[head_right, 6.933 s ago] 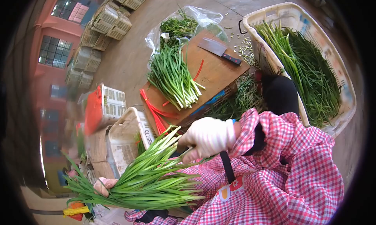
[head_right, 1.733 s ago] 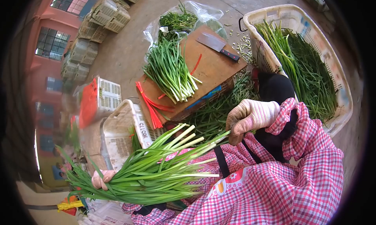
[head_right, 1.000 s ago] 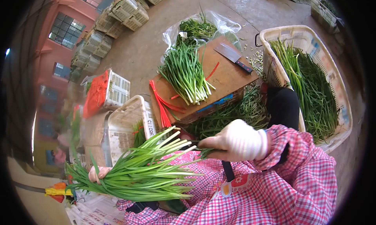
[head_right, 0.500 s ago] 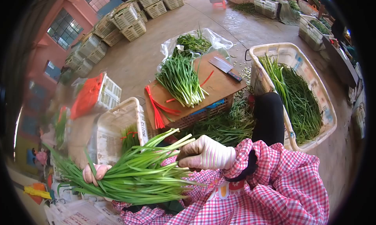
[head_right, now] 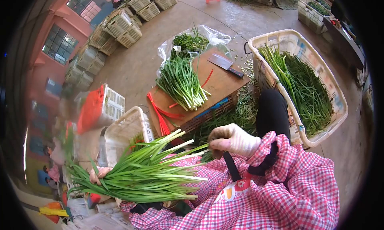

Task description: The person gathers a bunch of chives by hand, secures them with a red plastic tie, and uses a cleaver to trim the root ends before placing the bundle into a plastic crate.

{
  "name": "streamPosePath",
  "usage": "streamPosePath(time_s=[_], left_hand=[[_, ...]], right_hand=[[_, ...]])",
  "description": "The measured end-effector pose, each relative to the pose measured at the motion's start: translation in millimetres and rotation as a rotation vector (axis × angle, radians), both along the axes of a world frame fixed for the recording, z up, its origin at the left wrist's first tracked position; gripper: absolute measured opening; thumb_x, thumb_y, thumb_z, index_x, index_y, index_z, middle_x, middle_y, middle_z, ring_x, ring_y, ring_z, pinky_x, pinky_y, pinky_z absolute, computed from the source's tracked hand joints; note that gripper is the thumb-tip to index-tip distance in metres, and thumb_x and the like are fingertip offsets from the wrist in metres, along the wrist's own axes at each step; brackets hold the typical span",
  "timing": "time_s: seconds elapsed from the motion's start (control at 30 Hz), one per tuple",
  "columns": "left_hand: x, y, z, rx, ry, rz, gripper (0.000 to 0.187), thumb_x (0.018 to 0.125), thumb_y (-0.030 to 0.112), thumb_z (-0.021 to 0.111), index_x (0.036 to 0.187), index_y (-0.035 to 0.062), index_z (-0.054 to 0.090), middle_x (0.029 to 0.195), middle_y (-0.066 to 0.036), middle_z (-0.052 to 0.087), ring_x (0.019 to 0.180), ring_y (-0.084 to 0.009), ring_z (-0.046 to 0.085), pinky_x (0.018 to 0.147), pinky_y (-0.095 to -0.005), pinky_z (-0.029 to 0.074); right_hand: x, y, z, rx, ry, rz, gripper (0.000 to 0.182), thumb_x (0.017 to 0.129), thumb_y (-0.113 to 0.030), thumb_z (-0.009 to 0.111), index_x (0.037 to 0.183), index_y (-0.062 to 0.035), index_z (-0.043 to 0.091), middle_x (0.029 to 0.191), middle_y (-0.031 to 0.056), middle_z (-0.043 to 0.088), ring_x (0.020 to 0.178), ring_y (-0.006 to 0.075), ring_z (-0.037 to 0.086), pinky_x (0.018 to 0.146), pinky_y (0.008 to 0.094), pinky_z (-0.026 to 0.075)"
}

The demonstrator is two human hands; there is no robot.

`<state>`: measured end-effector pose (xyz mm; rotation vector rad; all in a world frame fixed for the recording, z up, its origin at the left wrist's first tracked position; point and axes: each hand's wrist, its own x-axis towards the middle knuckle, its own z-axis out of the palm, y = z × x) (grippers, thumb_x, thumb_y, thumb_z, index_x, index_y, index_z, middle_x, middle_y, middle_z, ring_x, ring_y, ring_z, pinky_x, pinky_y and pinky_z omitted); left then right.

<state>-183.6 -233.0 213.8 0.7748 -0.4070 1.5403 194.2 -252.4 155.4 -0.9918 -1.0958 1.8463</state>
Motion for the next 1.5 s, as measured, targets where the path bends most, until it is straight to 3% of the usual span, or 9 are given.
streamPosePath(time_s=[0.2,0.33,0.4,0.53,0.67,0.8,1.0,1.23,1.5], left_hand=[[-175.0,12.7,-81.9,-0.080,-0.235,-0.832,0.027,0.087,0.014,0.056,0.109,-0.0014,0.052,0.094,-0.007,0.056,0.084,-0.0194,0.057,0.076,-0.0325,0.050],[-82.8,27.5,-28.5,-0.037,-0.171,-0.301,0.033,0.075,0.019,0.078,0.090,0.0094,0.051,0.077,-0.001,0.057,0.077,-0.0149,0.057,0.089,-0.0269,0.044],[-65.7,30.9,-19.1,-0.218,-0.284,-1.340,0.022,0.083,0.015,0.069,0.094,0.0079,0.051,0.080,-0.002,0.058,0.080,-0.0157,0.058,0.087,-0.0287,0.046],[35.1,9.8,39.9,-0.170,0.270,-0.247,0.008,0.093,0.022,0.052,0.096,0.0148,0.053,0.086,-0.003,0.058,0.095,-0.0181,0.055,0.088,-0.0370,0.045],[28.3,-12.2,49.1,-0.237,0.350,-0.181,0.015,0.095,0.020,0.045,0.082,0.0165,0.052,0.074,0.001,0.055,0.088,-0.0159,0.055,0.085,-0.0343,0.045],[42.0,-24.3,54.4,-0.057,0.349,0.060,0.020,0.089,0.011,0.046,0.071,0.0149,0.050,0.066,0.002,0.052,0.065,-0.0127,0.057,0.076,-0.0294,0.048],[43.9,-32.3,61.1,0.083,0.332,0.019,0.015,0.087,0.010,0.048,0.072,0.0124,0.051,0.072,-0.001,0.057,0.060,-0.0153,0.059,0.076,-0.0314,0.049],[59.9,-33.1,56.8,0.124,0.266,0.014,0.015,0.087,0.010,0.048,0.073,0.0123,0.051,0.073,-0.001,0.057,0.060,-0.0154,0.059,0.075,-0.0315,0.049],[76.2,-36.6,51.1,0.130,0.211,0.008,0.014,0.087,0.010,0.048,0.074,0.0122,0.052,0.073,-0.001,0.057,0.060,-0.0154,0.059,0.074,-0.0316,0.049]], right_hand=[[90.1,26.7,-58.0,0.515,-1.522,0.518,0.034,0.073,-0.025,0.067,0.100,-0.0059,0.064,0.075,0.0110,0.065,0.067,0.0265,0.066,0.065,0.0386,0.054],[81.0,45.3,-71.4,0.672,-1.130,0.396,0.060,0.071,-0.027,0.069,0.126,-0.0090,0.051,0.103,0.0158,0.062,0.096,0.0325,0.061,0.080,0.0413,0.051],[26.2,60.7,-68.7,0.847,-0.634,0.166,0.068,0.075,-0.030,0.070,0.133,-0.0080,0.043,0.119,0.0182,0.056,0.104,0.0354,0.058,0.088,0.0405,0.049],[-57.0,78.7,-94.8,0.855,-0.066,0.153,0.061,0.081,-0.028,0.068,0.134,-0.0062,0.044,0.121,0.0173,0.056,0.108,0.0306,0.057,0.092,0.0370,0.046],[-62.9,64.5,-85.3,0.721,0.219,0.272,0.035,0.090,-0.020,0.060,0.123,-0.0098,0.057,0.115,0.0128,0.062,0.101,0.0233,0.061,0.085,0.0337,0.049],[-10.9,61.7,-108.4,0.920,-0.184,0.399,0.032,0.086,-0.033,0.060,0.110,-0.0112,0.064,0.076,0.0162,0.063,0.071,0.0357,0.062,0.065,0.0427,0.050],[70.9,71.3,-133.9,0.848,-1.347,0.882,0.038,0.076,-0.037,0.064,0.105,-0.0116,0.063,0.095,0.0120,0.066,0.088,0.0301,0.064,0.076,0.0432,0.050],[-9.2,57.5,-116.7,0.116,0.216,0.436,0.039,0.089,-0.015,0.059,0.126,-0.0042,0.055,0.117,0.0058,0.062,0.107,0.0139,0.056,0.096,0.0309,0.043],[-76.8,62.2,-83.8,-0.074,1.020,0.344,0.062,0.086,-0.032,0.065,0.133,0.0017,0.043,0.130,0.0180,0.051,0.124,0.0282,0.046,0.108,0.0439,0.029]])
